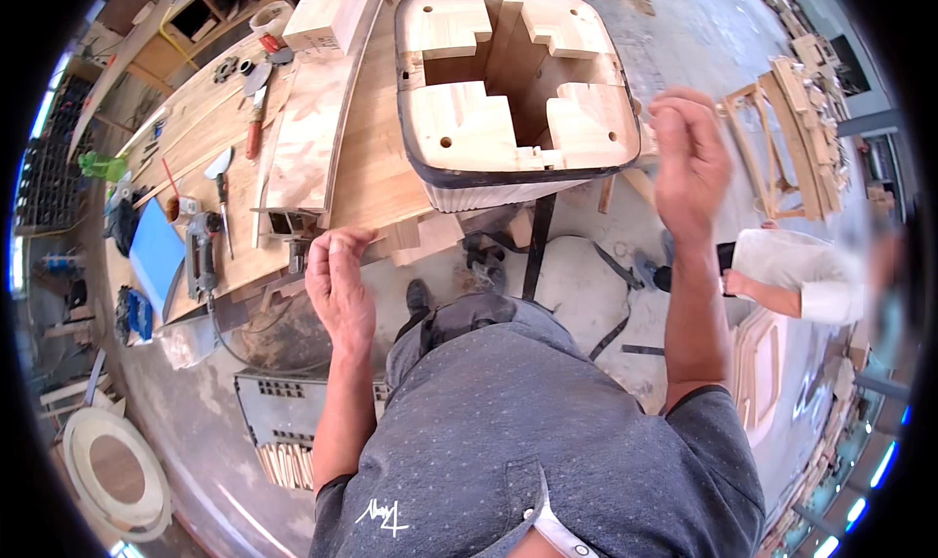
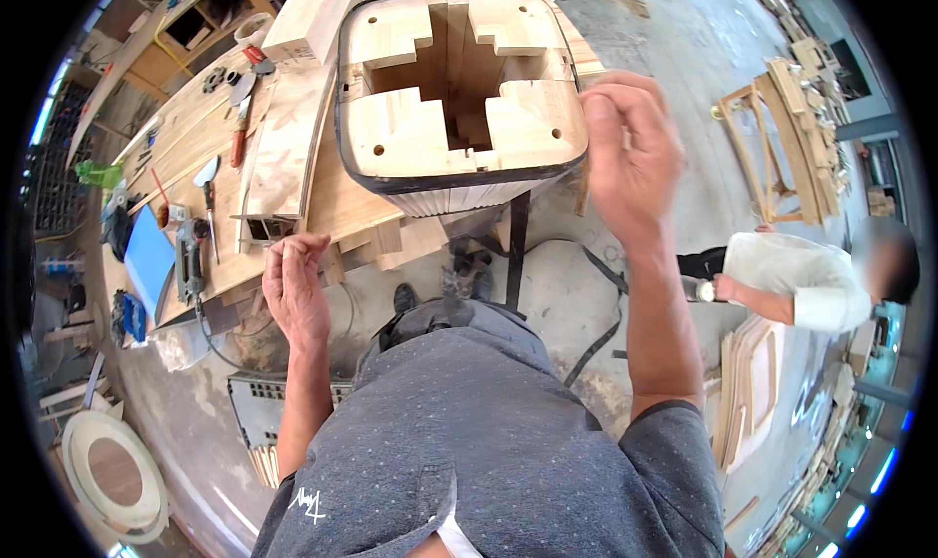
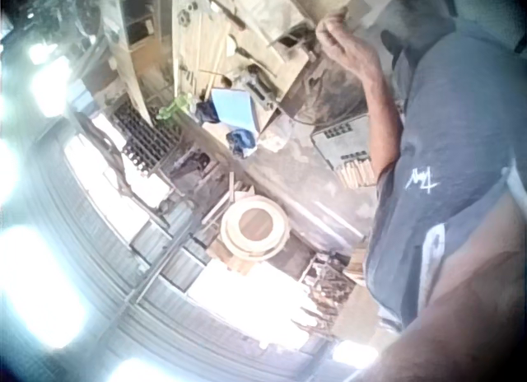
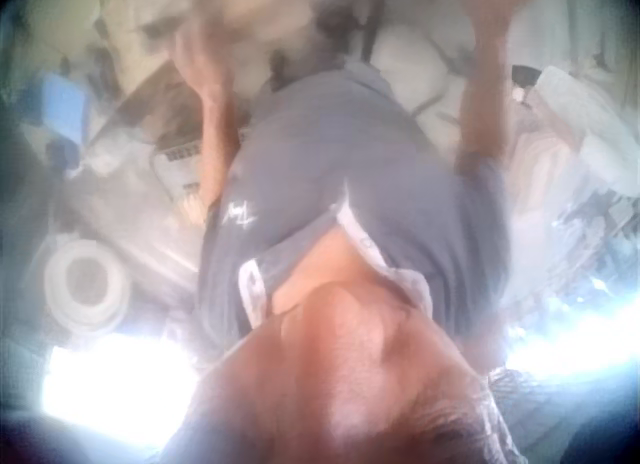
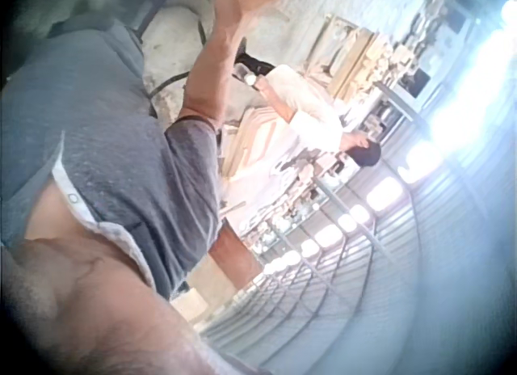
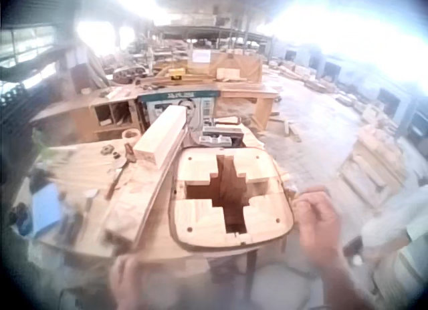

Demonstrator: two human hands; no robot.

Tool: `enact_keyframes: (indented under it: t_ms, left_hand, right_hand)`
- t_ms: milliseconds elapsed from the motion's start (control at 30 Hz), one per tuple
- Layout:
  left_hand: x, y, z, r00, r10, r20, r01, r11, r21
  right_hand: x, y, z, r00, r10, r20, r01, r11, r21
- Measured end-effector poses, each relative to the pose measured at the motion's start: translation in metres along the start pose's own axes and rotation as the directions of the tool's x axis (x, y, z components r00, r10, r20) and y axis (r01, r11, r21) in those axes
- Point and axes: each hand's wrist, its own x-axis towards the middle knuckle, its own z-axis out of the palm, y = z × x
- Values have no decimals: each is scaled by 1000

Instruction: The person assembles a wooden chair seat by securing a black strap around the frame using a rubber mallet and a pneumatic nail gun. The person rotates the seat to access different sides, uses clamps to hold the strap in place, and finishes by placing the assembled unit on the floor.

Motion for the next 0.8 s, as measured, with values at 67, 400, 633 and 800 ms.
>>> enact_keyframes:
  t_ms: [67,400,633,800]
  left_hand:
    - [-1,-13,-35,999,-38,17,39,999,-8]
    - [6,-40,-132,974,-195,112,193,981,31]
    - [12,-55,-146,897,-358,260,318,930,182]
    - [42,-49,-91,902,-172,395,141,984,108]
  right_hand:
    - [1,-8,22,999,25,31,-23,999,-40]
    - [0,-55,114,951,237,197,-162,928,-335]
    - [8,-72,140,847,416,331,-187,816,-546]
    - [13,-74,147,801,499,330,-249,779,-575]
